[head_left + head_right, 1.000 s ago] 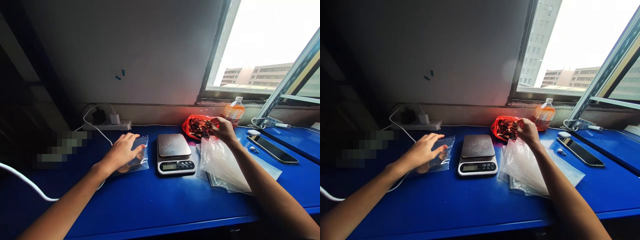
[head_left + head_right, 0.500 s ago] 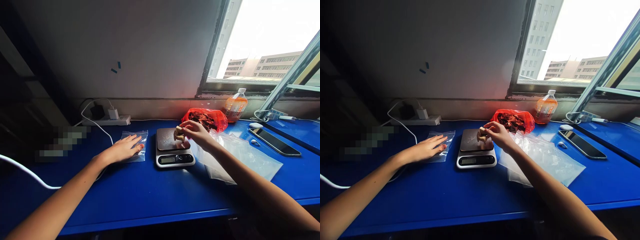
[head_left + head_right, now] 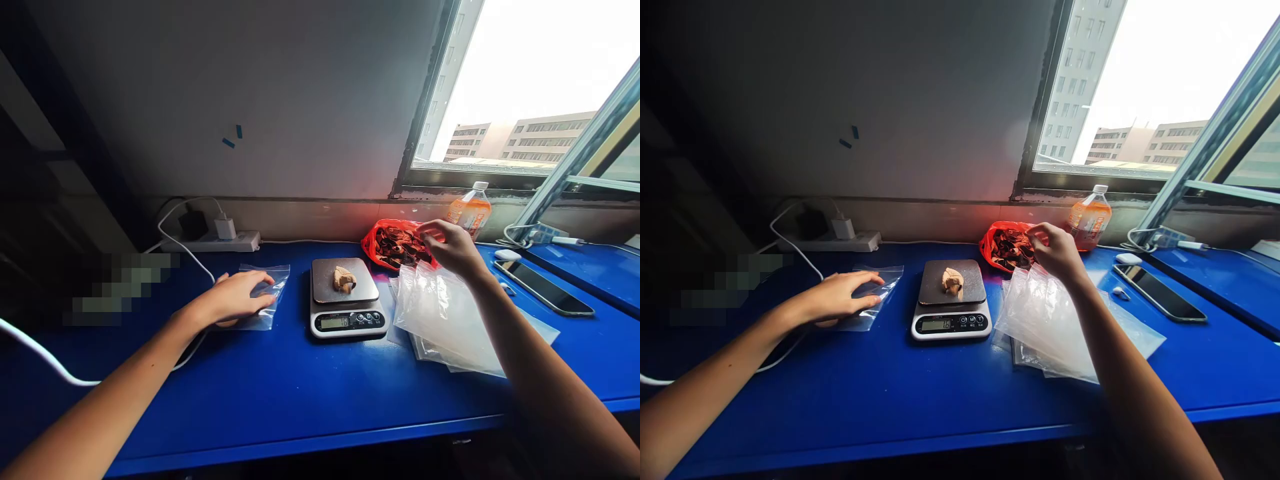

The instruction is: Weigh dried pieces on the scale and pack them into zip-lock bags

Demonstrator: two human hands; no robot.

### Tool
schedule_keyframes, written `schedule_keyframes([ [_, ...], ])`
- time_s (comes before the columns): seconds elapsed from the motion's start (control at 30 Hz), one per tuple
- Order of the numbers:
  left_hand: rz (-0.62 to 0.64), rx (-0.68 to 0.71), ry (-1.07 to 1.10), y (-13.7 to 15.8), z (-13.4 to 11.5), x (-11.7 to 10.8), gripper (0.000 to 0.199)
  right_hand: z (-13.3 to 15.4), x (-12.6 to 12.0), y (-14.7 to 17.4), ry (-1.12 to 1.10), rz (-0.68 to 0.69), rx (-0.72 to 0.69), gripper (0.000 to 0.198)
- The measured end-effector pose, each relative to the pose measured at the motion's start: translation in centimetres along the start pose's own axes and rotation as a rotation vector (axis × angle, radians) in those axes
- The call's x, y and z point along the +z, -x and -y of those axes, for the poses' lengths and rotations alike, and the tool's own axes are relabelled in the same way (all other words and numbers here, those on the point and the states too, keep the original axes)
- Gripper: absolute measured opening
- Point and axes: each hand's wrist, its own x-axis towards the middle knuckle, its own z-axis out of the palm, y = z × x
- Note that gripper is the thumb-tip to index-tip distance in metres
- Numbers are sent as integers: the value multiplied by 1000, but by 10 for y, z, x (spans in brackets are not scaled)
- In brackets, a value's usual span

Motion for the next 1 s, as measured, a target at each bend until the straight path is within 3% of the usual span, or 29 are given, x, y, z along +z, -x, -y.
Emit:
schedule_keyframes([
  [0.1,-149,-46,3,0,-2,-6,42,-26,8,-8,138,83,2,24],
  [0.2,-225,-56,19,-1,-4,-5,47,-33,21,-20,369,202,-102,25],
  [0.3,-109,-66,-40,-1,-3,2,57,-27,33,-37,521,325,-199,24],
  [0.43,20,-124,-68,-1,-2,7,60,-15,50,-53,571,393,-250,24],
  [0.6,59,-124,-80,1,-5,4,56,-6,68,-58,659,422,-206,24],
  [0.8,96,-111,-107,-1,-5,9,56,-4,65,-56,678,362,-112,32],
  [1.0,86,-100,-101,-2,-2,11,56,-10,70,-50,560,481,-217,27],
])
